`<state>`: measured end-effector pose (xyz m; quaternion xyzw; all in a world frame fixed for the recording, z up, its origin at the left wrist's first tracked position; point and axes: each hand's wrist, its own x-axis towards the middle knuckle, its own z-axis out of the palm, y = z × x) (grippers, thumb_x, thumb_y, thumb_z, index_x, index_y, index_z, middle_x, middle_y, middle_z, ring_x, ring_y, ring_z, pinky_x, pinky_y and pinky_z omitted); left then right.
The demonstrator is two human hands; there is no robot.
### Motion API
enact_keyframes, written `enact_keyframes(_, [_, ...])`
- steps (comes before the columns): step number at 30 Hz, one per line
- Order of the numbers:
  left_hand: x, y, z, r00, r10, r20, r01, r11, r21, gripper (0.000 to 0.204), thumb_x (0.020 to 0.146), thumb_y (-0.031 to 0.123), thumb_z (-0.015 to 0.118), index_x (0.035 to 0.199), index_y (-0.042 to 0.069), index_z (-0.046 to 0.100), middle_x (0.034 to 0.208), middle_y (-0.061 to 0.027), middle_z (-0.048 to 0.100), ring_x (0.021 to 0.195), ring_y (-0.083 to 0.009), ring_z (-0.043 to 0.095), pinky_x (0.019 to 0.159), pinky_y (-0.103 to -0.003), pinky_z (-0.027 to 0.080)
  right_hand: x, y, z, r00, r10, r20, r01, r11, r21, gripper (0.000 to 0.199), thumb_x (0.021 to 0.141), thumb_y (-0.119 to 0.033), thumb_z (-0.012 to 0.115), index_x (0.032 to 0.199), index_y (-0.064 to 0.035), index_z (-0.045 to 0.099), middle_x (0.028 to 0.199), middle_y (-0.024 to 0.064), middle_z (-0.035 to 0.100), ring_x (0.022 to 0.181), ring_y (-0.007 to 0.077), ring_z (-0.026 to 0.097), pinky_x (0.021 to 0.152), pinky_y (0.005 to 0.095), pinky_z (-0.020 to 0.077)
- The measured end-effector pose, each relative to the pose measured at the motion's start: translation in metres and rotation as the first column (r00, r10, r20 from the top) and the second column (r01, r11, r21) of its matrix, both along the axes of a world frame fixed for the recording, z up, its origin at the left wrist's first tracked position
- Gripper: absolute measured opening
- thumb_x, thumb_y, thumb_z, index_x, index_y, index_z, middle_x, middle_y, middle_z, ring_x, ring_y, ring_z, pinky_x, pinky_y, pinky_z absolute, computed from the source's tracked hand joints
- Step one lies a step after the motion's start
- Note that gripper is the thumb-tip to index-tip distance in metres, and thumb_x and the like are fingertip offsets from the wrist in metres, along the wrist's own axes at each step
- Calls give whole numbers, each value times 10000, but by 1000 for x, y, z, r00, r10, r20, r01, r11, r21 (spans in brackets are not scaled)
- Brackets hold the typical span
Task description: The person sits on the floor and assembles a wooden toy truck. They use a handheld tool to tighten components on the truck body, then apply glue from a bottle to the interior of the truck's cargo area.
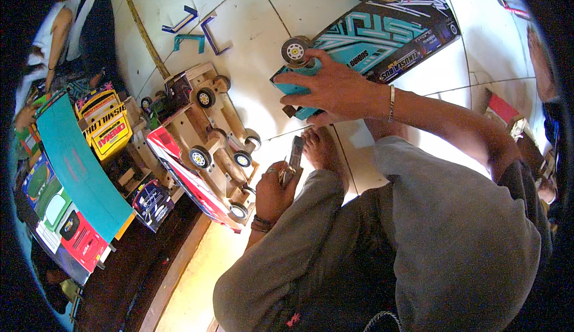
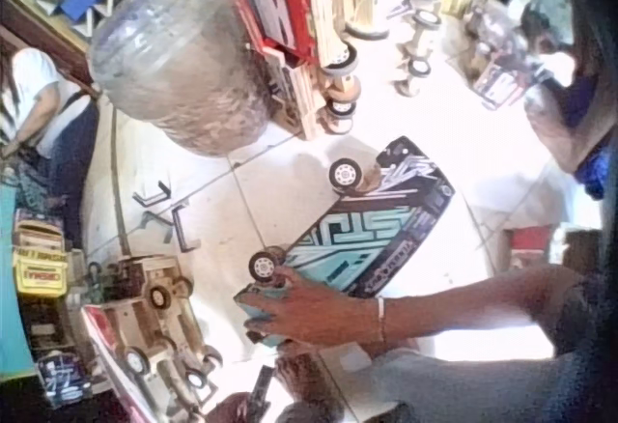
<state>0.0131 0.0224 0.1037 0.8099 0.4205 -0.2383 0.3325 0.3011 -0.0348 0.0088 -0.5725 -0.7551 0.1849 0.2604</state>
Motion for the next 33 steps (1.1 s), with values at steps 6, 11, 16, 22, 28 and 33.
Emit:
enact_keyframes(6, [-18, -19, -49, 939, 343, 16, -341, 938, -68, 419, 974, 355, 669, 1082, -49, 631, 867, -249, 687, 809, -415, 668, 743, -485, 525, -2, 7, 5, 997, -56, -52, 61, 992, 108, 408, 863, -452, 719, 1147, -159, 703, 1444, 90, 497, 1088, 268, 662, 1149, 595, 260])
enact_keyframes(11, [-36, -45, -95, 989, 90, 117, -120, 955, 272, 408, 976, 309, 640, 1177, -39, 569, 1099, -241, 589, 1060, -425, 566, 886, -532, 463, -5, 39, 15, 999, 39, 20, -39, 998, 45, 289, 876, -379, 707, 803, -107, 772, 1294, 90, 612, 874, 250, 698, 1140, 568, 248])
enact_keyframes(16, [-12, -80, -155, 994, -102, 47, 68, 881, 469, 355, 979, 297, 607, 1174, 3, 563, 1115, -222, 580, 1074, -416, 559, 893, -534, 460, -3, 60, 23, 984, 168, 56, -158, 976, -148, 334, 848, -368, 717, 701, -72, 761, 1203, 109, 664, 836, 241, 696, 1122, 563, 254])
enact_keyframes(22, [13, -99, -190, 991, -127, -35, 126, 842, 524, 295, 983, 282, 567, 1170, 54, 557, 1134, -200, 571, 1091, -404, 549, 902, -537, 455, -1, 62, 30, 986, 153, 58, -140, 973, -185, 322, 836, -386, 725, 710, -92, 766, 1197, 94, 666, 822, 237, 691, 1116, 566, 268])
enact_keyframes(28, [17, -99, -209, 993, -101, -62, 119, 827, 550, 243, 987, 268, 527, 1167, 105, 551, 1152, -177, 561, 1109, -393, 540, 910, -540, 451, 10, 49, 33, 998, 53, -26, -53, 998, -28, 274, 917, -390, 677, 1015, -149, 760, 1224, 60, 660, 978, 225, 682, 1111, 543, 295])
enact_keyframes(33, [33, -101, -207, 986, -135, -100, 168, 769, 616, 249, 988, 282, 507, 1157, 114, 579, 1178, -172, 569, 1151, -389, 535, 953, -534, 460, 79, 5, 54, 944, -330, -5, 330, 943, 34, 226, 965, -266, 664, 1142, -136, 714, 1239, 74, 663, 1220, 229, 590, 1094, 467, 333])
